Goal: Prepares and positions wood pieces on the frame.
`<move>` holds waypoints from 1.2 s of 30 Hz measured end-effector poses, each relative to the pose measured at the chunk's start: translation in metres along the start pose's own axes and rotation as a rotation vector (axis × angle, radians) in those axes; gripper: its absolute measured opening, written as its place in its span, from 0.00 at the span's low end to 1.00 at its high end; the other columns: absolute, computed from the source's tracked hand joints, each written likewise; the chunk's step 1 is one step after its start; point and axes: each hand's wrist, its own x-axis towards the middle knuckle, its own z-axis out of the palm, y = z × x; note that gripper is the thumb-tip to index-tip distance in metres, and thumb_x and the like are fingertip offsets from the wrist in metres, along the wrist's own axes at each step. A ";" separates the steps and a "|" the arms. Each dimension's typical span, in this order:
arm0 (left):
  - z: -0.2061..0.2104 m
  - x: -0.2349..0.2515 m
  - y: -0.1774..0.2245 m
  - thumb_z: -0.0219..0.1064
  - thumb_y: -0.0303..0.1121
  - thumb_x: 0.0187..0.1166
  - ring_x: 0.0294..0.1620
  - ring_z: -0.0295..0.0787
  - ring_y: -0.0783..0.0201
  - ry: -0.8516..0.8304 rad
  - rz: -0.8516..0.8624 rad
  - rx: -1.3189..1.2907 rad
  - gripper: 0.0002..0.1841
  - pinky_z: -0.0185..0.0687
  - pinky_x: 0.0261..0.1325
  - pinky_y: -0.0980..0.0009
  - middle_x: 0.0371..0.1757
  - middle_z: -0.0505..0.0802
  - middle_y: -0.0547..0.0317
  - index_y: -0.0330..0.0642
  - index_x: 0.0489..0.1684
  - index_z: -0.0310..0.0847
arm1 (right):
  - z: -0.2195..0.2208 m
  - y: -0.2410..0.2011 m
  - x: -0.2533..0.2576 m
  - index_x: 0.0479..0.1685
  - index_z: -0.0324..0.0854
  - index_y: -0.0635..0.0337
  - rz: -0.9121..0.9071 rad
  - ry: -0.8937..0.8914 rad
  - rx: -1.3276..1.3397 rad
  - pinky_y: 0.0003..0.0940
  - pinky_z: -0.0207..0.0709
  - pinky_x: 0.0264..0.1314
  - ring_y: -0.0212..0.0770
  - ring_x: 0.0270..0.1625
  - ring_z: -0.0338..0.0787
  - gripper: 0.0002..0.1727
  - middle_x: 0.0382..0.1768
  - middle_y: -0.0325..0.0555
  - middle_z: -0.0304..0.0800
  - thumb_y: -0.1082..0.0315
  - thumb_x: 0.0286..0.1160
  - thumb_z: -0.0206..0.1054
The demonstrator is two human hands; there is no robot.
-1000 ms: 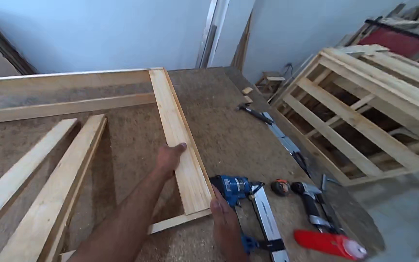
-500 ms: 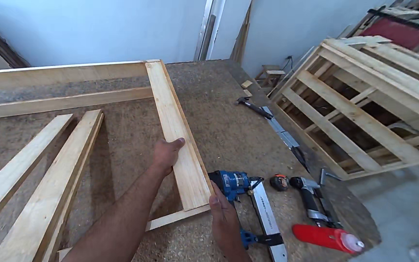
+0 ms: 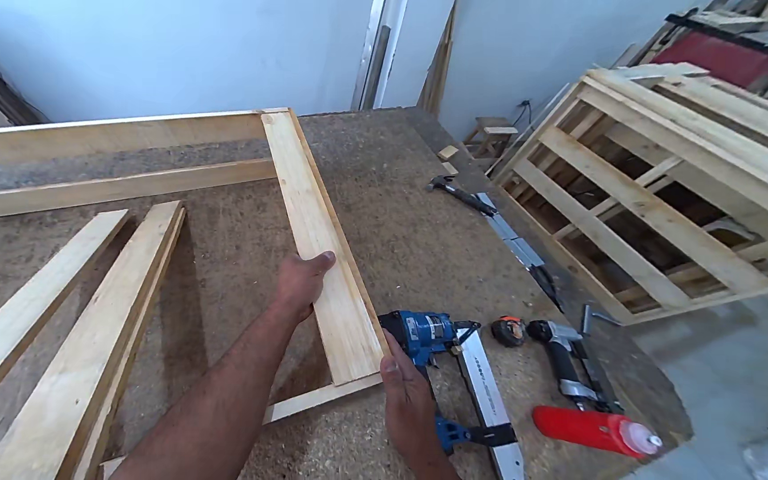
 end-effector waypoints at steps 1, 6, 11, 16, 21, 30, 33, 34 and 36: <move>0.000 0.000 0.000 0.75 0.36 0.78 0.44 0.97 0.47 0.002 -0.001 0.001 0.23 0.96 0.47 0.50 0.46 0.95 0.38 0.28 0.63 0.76 | 0.000 0.000 0.000 0.83 0.69 0.72 -0.001 0.002 -0.002 0.31 0.74 0.82 0.35 0.79 0.81 0.43 0.76 0.57 0.82 0.38 0.90 0.46; 0.001 0.000 0.001 0.76 0.36 0.77 0.45 0.97 0.47 0.013 -0.012 -0.005 0.24 0.96 0.48 0.50 0.48 0.95 0.38 0.29 0.65 0.75 | 0.000 0.000 0.000 0.83 0.69 0.72 0.008 0.001 -0.011 0.32 0.75 0.81 0.35 0.78 0.82 0.45 0.75 0.56 0.83 0.36 0.88 0.46; 0.001 0.001 0.000 0.75 0.35 0.78 0.45 0.97 0.47 0.005 -0.003 -0.005 0.24 0.96 0.49 0.50 0.48 0.95 0.38 0.30 0.65 0.75 | 0.000 0.000 0.000 0.82 0.70 0.72 0.000 0.007 -0.006 0.32 0.74 0.82 0.35 0.78 0.82 0.44 0.75 0.57 0.83 0.37 0.89 0.46; 0.000 -0.001 0.001 0.74 0.36 0.79 0.44 0.97 0.48 0.001 0.003 0.011 0.23 0.95 0.48 0.51 0.47 0.95 0.39 0.29 0.64 0.75 | -0.003 0.004 0.002 0.85 0.67 0.70 0.102 -0.052 0.157 0.38 0.64 0.89 0.39 0.86 0.72 0.40 0.82 0.57 0.75 0.44 0.92 0.37; 0.003 -0.012 0.009 0.72 0.40 0.82 0.41 0.97 0.50 0.007 -0.015 0.086 0.22 0.95 0.45 0.51 0.45 0.95 0.42 0.32 0.63 0.78 | -0.013 0.014 -0.002 0.84 0.67 0.73 0.125 -0.120 0.330 0.40 0.60 0.92 0.41 0.88 0.68 0.34 0.85 0.57 0.71 0.55 0.90 0.42; 0.004 -0.010 0.010 0.71 0.37 0.82 0.40 0.97 0.52 0.007 0.019 0.055 0.19 0.96 0.44 0.53 0.44 0.96 0.43 0.32 0.62 0.78 | -0.020 0.036 -0.012 0.81 0.68 0.77 -0.106 -0.124 0.207 0.37 0.76 0.82 0.41 0.78 0.83 0.32 0.76 0.59 0.82 0.60 0.86 0.61; 0.004 -0.009 0.010 0.71 0.36 0.82 0.40 0.98 0.51 0.000 0.026 0.037 0.18 0.96 0.43 0.53 0.44 0.96 0.42 0.32 0.62 0.79 | -0.022 0.043 -0.008 0.73 0.79 0.74 -0.129 -0.051 0.153 0.34 0.85 0.73 0.39 0.67 0.92 0.23 0.66 0.54 0.91 0.70 0.81 0.66; 0.004 -0.009 0.010 0.71 0.36 0.82 0.40 0.97 0.50 0.000 0.026 0.039 0.18 0.96 0.43 0.53 0.45 0.96 0.42 0.32 0.62 0.78 | -0.023 0.047 -0.008 0.71 0.81 0.72 -0.150 -0.038 0.104 0.34 0.87 0.72 0.38 0.65 0.93 0.22 0.64 0.52 0.92 0.69 0.81 0.67; 0.005 -0.011 0.009 0.71 0.36 0.82 0.40 0.97 0.49 0.007 0.020 0.067 0.19 0.96 0.43 0.51 0.45 0.95 0.41 0.32 0.63 0.78 | -0.028 0.054 -0.014 0.71 0.84 0.64 -0.162 -0.022 -0.076 0.33 0.88 0.69 0.34 0.62 0.94 0.23 0.61 0.45 0.94 0.64 0.80 0.69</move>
